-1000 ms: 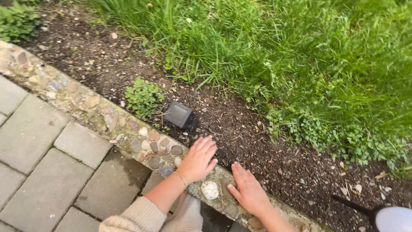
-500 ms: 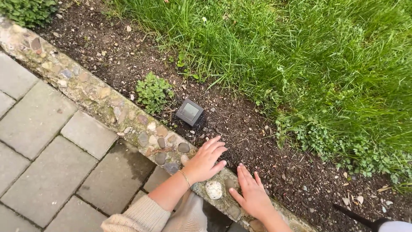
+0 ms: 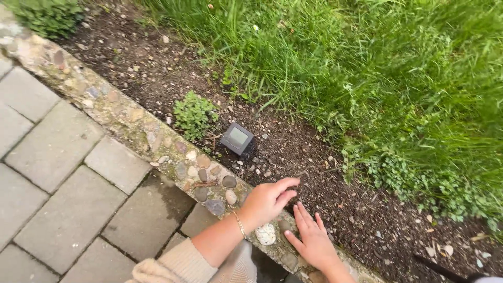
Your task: The person kneels beside a garden bed and uses their hands to clear small debris from the soil. They then use a small hand rake to loosen and level the soil along the edge of the bed.
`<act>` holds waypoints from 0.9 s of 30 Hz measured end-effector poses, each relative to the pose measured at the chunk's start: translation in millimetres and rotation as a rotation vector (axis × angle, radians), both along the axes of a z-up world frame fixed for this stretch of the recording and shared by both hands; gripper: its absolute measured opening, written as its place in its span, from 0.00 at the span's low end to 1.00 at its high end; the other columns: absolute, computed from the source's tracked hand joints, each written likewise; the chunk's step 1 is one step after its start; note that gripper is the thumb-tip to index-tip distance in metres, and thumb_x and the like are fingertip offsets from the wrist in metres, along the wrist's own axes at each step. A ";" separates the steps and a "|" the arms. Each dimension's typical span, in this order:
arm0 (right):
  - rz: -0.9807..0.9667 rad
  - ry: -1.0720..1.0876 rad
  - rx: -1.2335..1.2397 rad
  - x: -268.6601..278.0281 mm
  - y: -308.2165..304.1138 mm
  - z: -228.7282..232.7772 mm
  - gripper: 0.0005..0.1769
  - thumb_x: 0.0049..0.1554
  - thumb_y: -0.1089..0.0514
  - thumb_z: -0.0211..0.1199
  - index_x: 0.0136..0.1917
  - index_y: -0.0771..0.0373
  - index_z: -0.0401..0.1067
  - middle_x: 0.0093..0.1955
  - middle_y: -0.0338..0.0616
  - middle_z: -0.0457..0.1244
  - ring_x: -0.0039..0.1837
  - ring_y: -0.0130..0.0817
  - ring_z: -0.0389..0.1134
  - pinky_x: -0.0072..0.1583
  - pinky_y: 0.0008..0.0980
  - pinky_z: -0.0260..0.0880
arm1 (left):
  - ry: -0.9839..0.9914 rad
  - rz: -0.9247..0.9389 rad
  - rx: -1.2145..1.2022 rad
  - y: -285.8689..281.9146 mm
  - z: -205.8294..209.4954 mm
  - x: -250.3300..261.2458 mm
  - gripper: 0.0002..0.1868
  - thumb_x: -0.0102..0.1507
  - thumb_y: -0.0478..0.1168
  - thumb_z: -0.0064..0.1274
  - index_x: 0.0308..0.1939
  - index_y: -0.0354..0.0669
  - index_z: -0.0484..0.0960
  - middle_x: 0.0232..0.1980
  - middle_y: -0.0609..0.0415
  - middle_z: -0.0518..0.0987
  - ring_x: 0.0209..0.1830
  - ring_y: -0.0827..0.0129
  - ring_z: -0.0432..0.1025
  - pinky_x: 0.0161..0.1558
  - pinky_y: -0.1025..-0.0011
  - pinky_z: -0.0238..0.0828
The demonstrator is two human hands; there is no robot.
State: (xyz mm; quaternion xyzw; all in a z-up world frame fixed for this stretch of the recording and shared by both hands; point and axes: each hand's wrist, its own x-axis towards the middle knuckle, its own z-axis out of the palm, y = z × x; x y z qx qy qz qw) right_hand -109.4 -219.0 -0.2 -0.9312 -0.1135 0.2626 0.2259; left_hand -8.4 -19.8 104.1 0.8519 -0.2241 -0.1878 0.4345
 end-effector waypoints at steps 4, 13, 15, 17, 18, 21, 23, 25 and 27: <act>-0.008 -0.008 -0.015 0.6 -4.6 5.9 0.44 0.65 0.33 0.46 0.84 0.54 0.37 0.87 0.40 0.34 0.85 0.30 0.36 0.79 0.48 0.23 | -0.210 0.176 0.016 -2.6 -4.3 1.9 0.07 0.68 0.48 0.47 0.41 0.56 0.80 0.17 0.63 0.74 0.16 0.66 0.70 0.22 0.63 0.63; -0.041 -0.029 -0.012 -2.6 -18.4 -43.9 0.45 0.63 0.33 0.49 0.84 0.49 0.39 0.87 0.35 0.37 0.85 0.25 0.36 0.80 0.48 0.26 | -0.265 0.153 -0.002 6.3 42.4 -3.1 0.15 0.68 0.46 0.44 0.24 0.61 0.74 0.17 0.69 0.70 0.18 0.72 0.68 0.33 0.65 0.65; -0.044 -0.005 -0.022 -0.1 -15.2 -37.9 0.45 0.62 0.33 0.49 0.84 0.48 0.38 0.87 0.33 0.36 0.85 0.23 0.36 0.80 0.46 0.24 | -0.364 0.115 -0.083 7.6 48.0 -3.2 0.21 0.70 0.43 0.44 0.20 0.60 0.69 0.15 0.70 0.65 0.16 0.75 0.64 0.43 0.67 0.65; -0.091 0.108 -0.056 1.8 -9.8 -21.9 0.45 0.62 0.32 0.43 0.84 0.44 0.31 0.88 0.27 0.31 0.86 0.22 0.34 0.81 0.46 0.26 | -0.269 -0.002 -0.082 8.3 52.6 -4.9 0.22 0.74 0.53 0.37 0.31 0.60 0.83 0.19 0.70 0.68 0.26 0.71 0.65 0.51 0.66 0.58; -0.078 0.105 -0.056 2.8 -12.4 -25.2 0.45 0.62 0.32 0.43 0.84 0.44 0.31 0.88 0.27 0.31 0.86 0.22 0.34 0.81 0.46 0.26 | -0.271 0.011 -0.079 8.9 51.0 -4.8 0.22 0.74 0.53 0.37 0.31 0.60 0.83 0.19 0.70 0.68 0.26 0.71 0.65 0.51 0.66 0.58; -0.061 0.136 -0.069 4.5 -17.6 -35.5 0.47 0.62 0.30 0.41 0.84 0.46 0.29 0.88 0.28 0.29 0.86 0.21 0.29 0.81 0.47 0.25 | -0.274 -0.042 -0.092 14.8 50.8 -4.9 0.20 0.73 0.55 0.38 0.42 0.61 0.88 0.31 0.62 0.83 0.37 0.67 0.73 0.50 0.66 0.57; -0.067 0.149 -0.089 5.8 -19.5 -42.0 0.46 0.61 0.30 0.40 0.84 0.43 0.29 0.88 0.24 0.30 0.86 0.18 0.29 0.82 0.43 0.23 | -0.302 -0.051 -0.144 23.5 56.9 -4.1 0.20 0.74 0.54 0.36 0.41 0.58 0.85 0.30 0.64 0.79 0.37 0.67 0.72 0.52 0.66 0.55; -0.060 0.146 -0.082 5.9 -21.9 -49.1 0.47 0.60 0.29 0.40 0.84 0.42 0.29 0.88 0.25 0.30 0.86 0.19 0.32 0.82 0.44 0.24 | -0.343 -0.006 -0.174 37.6 76.2 -5.7 0.21 0.73 0.53 0.37 0.42 0.54 0.86 0.36 0.63 0.83 0.38 0.68 0.75 0.52 0.65 0.57; -0.060 0.142 -0.082 5.3 -28.4 -64.1 0.48 0.59 0.28 0.41 0.84 0.41 0.29 0.88 0.26 0.31 0.86 0.21 0.35 0.82 0.46 0.24 | -0.384 0.033 -0.212 55.8 94.1 -8.0 0.21 0.73 0.52 0.37 0.44 0.51 0.87 0.41 0.61 0.87 0.39 0.69 0.77 0.52 0.64 0.59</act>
